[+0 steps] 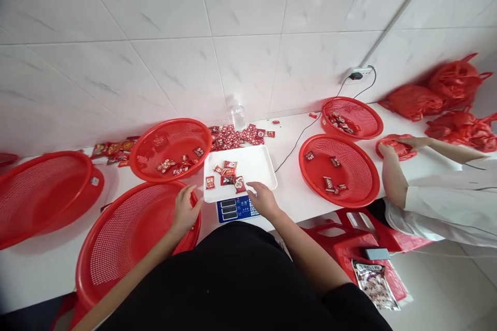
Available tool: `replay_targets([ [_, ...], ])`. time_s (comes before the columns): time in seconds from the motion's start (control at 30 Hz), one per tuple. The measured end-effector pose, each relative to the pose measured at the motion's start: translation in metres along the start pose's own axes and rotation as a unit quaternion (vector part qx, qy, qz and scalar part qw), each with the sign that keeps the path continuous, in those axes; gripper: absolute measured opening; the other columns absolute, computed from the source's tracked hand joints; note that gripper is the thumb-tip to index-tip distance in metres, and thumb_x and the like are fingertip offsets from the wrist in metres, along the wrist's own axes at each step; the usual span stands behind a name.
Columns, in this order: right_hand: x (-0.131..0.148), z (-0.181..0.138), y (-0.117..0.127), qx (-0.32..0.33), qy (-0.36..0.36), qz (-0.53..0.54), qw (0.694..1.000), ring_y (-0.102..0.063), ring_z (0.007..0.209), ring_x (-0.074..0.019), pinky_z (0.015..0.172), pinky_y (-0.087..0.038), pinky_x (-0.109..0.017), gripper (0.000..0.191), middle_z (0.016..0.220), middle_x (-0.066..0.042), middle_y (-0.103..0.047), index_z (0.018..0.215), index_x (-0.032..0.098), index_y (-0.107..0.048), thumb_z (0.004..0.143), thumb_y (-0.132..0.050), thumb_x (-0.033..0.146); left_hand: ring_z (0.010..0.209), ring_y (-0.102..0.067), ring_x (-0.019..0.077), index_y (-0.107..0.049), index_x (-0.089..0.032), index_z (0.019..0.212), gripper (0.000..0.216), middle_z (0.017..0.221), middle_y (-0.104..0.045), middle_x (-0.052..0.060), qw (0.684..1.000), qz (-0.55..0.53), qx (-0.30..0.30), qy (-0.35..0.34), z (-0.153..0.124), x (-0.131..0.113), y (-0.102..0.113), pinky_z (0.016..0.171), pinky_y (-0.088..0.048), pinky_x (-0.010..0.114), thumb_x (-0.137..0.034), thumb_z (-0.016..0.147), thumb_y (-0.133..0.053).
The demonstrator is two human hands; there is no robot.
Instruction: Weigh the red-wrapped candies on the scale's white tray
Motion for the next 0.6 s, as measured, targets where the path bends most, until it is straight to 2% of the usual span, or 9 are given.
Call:
replay_targets([
  [0.1, 0.007, -0.001, -0.011, 0.015, 0.020, 0.055, 0.998, -0.065, 0.115, -0.0222, 0.099, -0.053, -0.040, 0.039, 0.123, -0.002, -0.071, 0.126, 0.029, -0.064, 0.096, -0.040, 0.035, 0.144, -0.034, 0.0299, -0.047, -0.029, 0.136, 0.060, 0.149, -0.041, 0.009, 0.999, 0.002, 0.008, 0.034, -0.007, 0.008, -0.005, 0.119, -0.029, 0.046, -0.032, 0.079, -0.061],
  [0.2, 0.005, -0.006, -0.025, 0.040, 0.021, 0.073, 0.996, -0.068, 0.109, -0.0250, 0.094, -0.055, -0.041, 0.039, 0.119, -0.006, -0.073, 0.122, 0.026, -0.067, 0.094, -0.042, 0.034, 0.150, -0.023, 0.0275, -0.031, -0.031, 0.150, 0.080, 0.159, -0.028, 0.008, 0.996, -0.004, 0.023, 0.082, -0.018, 0.019, -0.007, 0.122, -0.026, 0.042, -0.026, 0.075, -0.062],
  [0.27, -0.001, -0.010, -0.033, 0.051, 0.010, 0.072, 0.996, -0.069, 0.108, -0.0267, 0.091, -0.056, -0.042, 0.038, 0.119, -0.006, -0.073, 0.120, 0.031, -0.068, 0.093, -0.042, 0.037, 0.151, -0.017, 0.0259, -0.023, -0.033, 0.154, 0.090, 0.163, -0.018, 0.007, 0.992, -0.008, 0.053, 0.113, -0.027, 0.027, -0.007, 0.121, -0.028, 0.041, -0.022, 0.074, -0.060],
  [0.37, -0.007, -0.013, -0.041, 0.062, -0.001, 0.072, 0.995, -0.068, 0.110, -0.0286, 0.092, -0.056, -0.044, 0.038, 0.120, -0.005, -0.072, 0.119, 0.035, -0.068, 0.092, -0.042, 0.040, 0.151, -0.014, 0.0246, -0.019, -0.039, 0.156, 0.097, 0.166, -0.008, 0.002, 0.986, -0.013, 0.104, 0.128, -0.041, 0.034, -0.005, 0.118, -0.034, 0.039, -0.018, 0.070, -0.059],
  [0.47, -0.009, -0.015, -0.045, 0.069, -0.007, 0.070, 0.995, -0.067, 0.111, -0.0300, 0.092, -0.056, -0.046, 0.039, 0.121, -0.005, -0.072, 0.119, 0.035, -0.068, 0.091, -0.042, 0.041, 0.151, -0.016, 0.0237, -0.023, -0.042, 0.155, 0.101, 0.166, -0.010, -0.001, 0.985, -0.016, 0.131, 0.110, -0.055, 0.037, 0.003, 0.119, -0.033, 0.038, -0.012, 0.065, -0.057],
  [0.6, -0.006, -0.015, -0.045, 0.075, -0.003, 0.071, 0.995, -0.068, 0.111, -0.0289, 0.090, -0.056, -0.043, 0.039, 0.121, -0.005, -0.072, 0.119, 0.034, -0.068, 0.091, -0.042, 0.041, 0.151, -0.018, 0.0236, -0.036, -0.044, 0.151, 0.100, 0.163, -0.022, -0.003, 0.986, -0.029, 0.126, 0.107, -0.068, 0.045, 0.016, 0.121, -0.028, 0.037, -0.007, 0.060, -0.055],
])
Point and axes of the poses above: each hand's wrist, its own z-axis towards the middle knuckle, its own y-axis out of the back of the hand, x = y × z, the point moved 7 cm from there along z, towards the middle knuckle
